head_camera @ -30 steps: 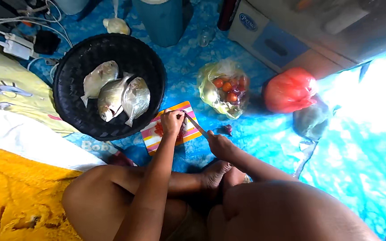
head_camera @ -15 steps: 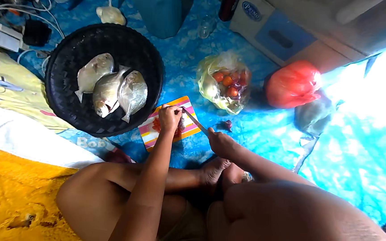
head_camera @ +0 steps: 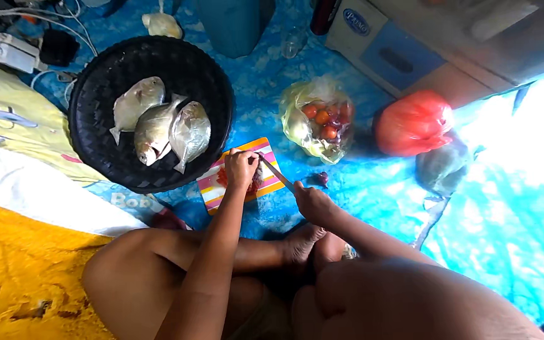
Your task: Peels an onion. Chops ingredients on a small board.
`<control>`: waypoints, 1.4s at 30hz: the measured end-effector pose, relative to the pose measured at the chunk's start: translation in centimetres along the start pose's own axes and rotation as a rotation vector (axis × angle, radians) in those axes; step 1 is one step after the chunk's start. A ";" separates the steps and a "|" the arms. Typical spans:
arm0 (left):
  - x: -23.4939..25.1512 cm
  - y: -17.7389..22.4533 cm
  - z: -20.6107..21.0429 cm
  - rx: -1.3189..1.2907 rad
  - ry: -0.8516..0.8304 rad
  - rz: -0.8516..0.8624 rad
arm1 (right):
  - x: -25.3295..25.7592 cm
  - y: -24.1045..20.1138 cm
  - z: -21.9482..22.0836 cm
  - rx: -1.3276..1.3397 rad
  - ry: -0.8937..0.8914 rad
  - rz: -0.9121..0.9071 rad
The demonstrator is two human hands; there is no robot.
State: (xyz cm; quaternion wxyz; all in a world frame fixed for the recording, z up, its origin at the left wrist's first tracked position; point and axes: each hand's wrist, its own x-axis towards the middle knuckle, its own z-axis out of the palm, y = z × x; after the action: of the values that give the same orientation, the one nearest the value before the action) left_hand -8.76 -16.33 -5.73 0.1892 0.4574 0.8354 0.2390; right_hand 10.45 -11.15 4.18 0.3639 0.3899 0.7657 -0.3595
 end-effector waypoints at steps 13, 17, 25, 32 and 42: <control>1.5 0.2 -1.5 0.046 -0.035 0.155 | -0.4 1.2 -1.1 0.071 0.070 -0.031; 3.1 1.6 -1.5 0.086 -0.142 0.276 | -1.3 2.9 -1.8 0.118 0.105 -0.024; 6.0 3.4 -1.2 0.305 -0.419 0.422 | -1.6 3.8 -1.7 0.175 0.048 0.017; 7.8 3.5 -2.6 0.356 -0.685 0.282 | -1.5 3.7 -1.8 0.205 0.016 -0.021; 7.5 3.3 -1.5 0.349 -0.469 0.421 | -1.1 3.8 -1.5 0.184 -0.007 -0.001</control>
State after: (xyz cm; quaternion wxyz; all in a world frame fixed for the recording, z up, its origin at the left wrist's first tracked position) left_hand -11.17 -8.76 -3.35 0.2417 0.6874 0.6847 0.0151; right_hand 13.73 -8.62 4.81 0.3290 0.4200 0.7284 -0.4300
